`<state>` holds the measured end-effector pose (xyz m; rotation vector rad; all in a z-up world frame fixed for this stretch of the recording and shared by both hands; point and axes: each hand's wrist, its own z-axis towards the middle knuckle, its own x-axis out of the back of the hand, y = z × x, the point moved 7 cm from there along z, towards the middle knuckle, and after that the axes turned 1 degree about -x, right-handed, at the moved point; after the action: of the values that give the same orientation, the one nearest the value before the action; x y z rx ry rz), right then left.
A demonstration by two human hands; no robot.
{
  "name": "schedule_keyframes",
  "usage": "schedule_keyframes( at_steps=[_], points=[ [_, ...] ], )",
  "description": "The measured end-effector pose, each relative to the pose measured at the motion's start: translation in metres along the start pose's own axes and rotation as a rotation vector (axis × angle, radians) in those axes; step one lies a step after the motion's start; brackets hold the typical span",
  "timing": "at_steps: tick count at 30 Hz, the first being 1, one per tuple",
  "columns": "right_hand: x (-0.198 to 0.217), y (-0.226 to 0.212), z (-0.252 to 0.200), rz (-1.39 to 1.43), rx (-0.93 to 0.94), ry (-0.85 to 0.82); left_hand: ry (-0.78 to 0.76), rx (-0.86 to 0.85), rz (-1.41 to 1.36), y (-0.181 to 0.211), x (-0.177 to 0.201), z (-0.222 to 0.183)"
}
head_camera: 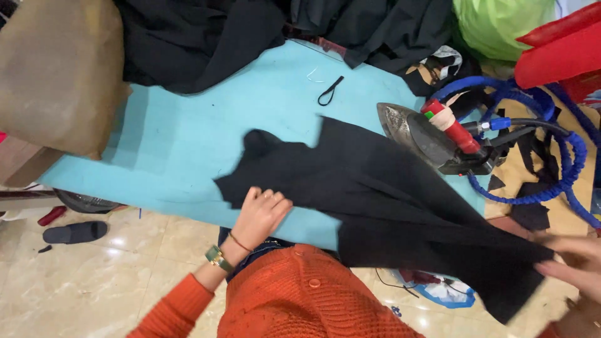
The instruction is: The person is ironing black fabric pieces on a pressing table using a steam iron and a wooden block for pressing.
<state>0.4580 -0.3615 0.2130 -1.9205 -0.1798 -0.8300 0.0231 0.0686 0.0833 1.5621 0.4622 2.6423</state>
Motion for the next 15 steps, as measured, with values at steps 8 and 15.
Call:
schedule_keyframes(
  at_steps=[8, 15],
  points=[
    [0.043, 0.093, -0.081, 0.003, -0.157, 0.231, -0.033, 0.152, -0.109, 0.028, -0.055, 0.010],
    [0.024, 0.029, -0.093, 0.026, -0.093, 0.401, 0.120, 0.124, -0.103, 0.040, -0.052, 0.046]
  ],
)
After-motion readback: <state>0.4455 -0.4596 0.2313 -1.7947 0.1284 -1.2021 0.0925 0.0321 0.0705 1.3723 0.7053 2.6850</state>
